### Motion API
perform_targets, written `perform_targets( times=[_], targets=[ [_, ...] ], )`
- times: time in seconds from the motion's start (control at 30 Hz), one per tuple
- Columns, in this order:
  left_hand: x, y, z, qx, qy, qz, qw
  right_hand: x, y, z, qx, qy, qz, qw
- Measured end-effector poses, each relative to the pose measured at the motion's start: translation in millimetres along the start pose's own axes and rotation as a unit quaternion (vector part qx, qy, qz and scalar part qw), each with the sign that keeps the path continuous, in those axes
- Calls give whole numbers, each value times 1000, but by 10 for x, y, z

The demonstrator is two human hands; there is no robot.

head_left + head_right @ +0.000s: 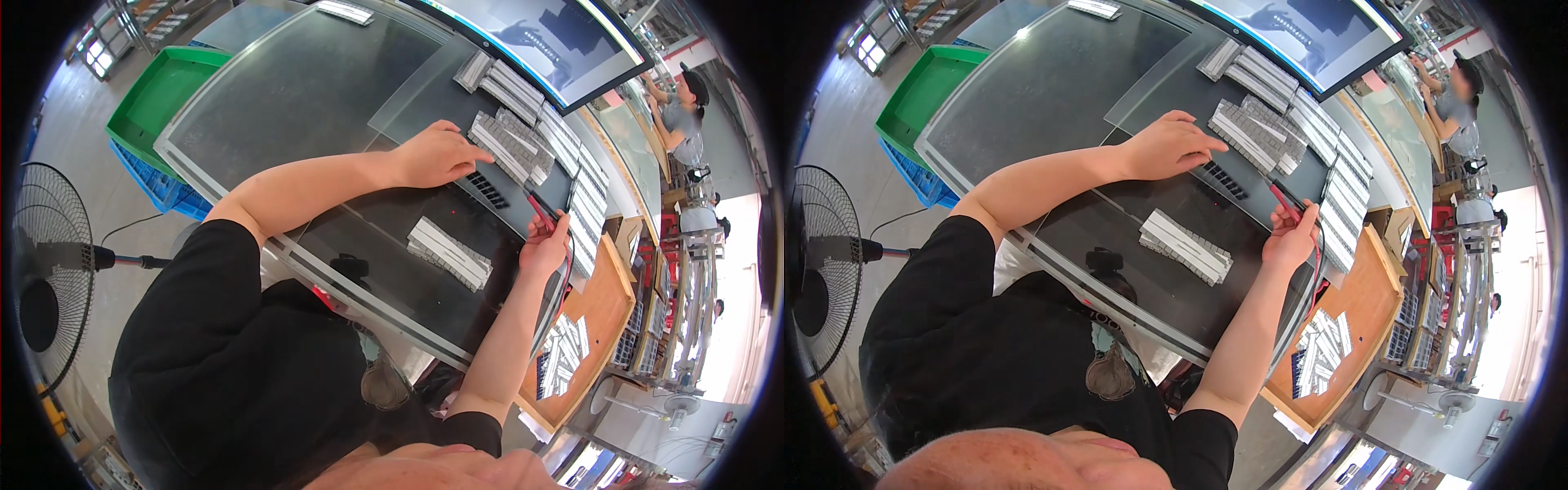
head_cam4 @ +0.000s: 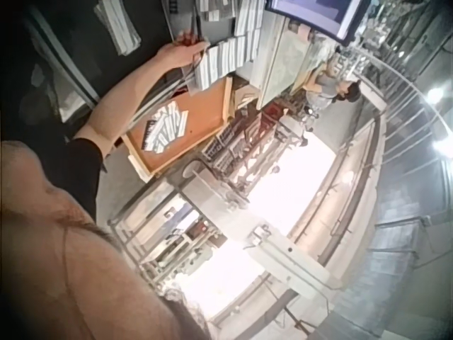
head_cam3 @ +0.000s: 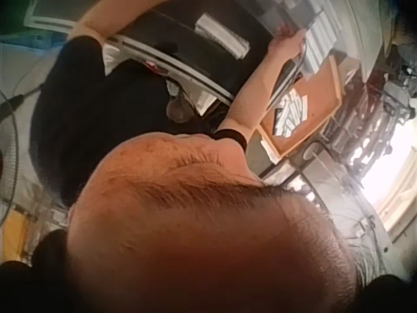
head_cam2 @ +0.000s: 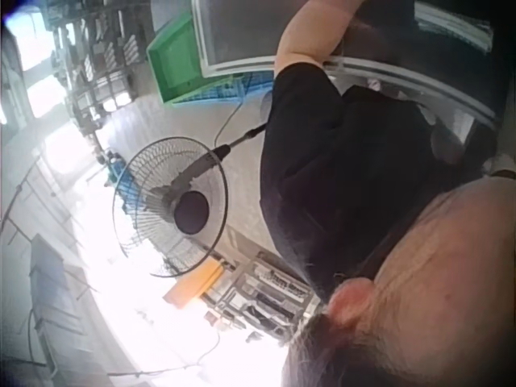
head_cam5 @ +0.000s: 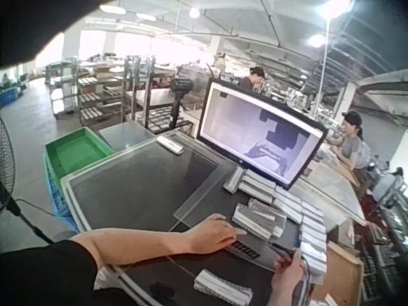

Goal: Testing individual solar cell strips with a probe and sorting them into a tray based on the results.

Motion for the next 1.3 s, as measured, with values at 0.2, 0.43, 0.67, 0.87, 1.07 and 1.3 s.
perform_targets(
  times=[0.2,0.43,0.67,0.87,1.07,1.3],
  targets=[
    [-19,-141,38,331,-143,-3,933,83,109,-51,46,-9,-2,999],
    [-19,-208,195,435,-147,-40,887,220,285,-79,47,-12,-95,994],
    [-14,-217,329,422,-135,-31,896,277,310,-79,-35,-12,-244,969],
    [-8,-230,393,410,-135,-29,902,305,304,-91,-39,-9,-272,961],
    [3,-202,368,396,-120,-11,910,312,303,-103,-33,-20,-282,959],
    [15,-164,345,390,-127,-20,912,323,300,-101,-7,-17,-279,960]
  ],
)
Point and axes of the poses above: each hand's wrist, its own x-axis away from the middle knuckle, its own y-axis out of the palm, z = x × y, the point moved 2 cm from there along -x, towards the middle knuckle, and after that the axes turned 4 degrees about -z, right-handed, at the moved point
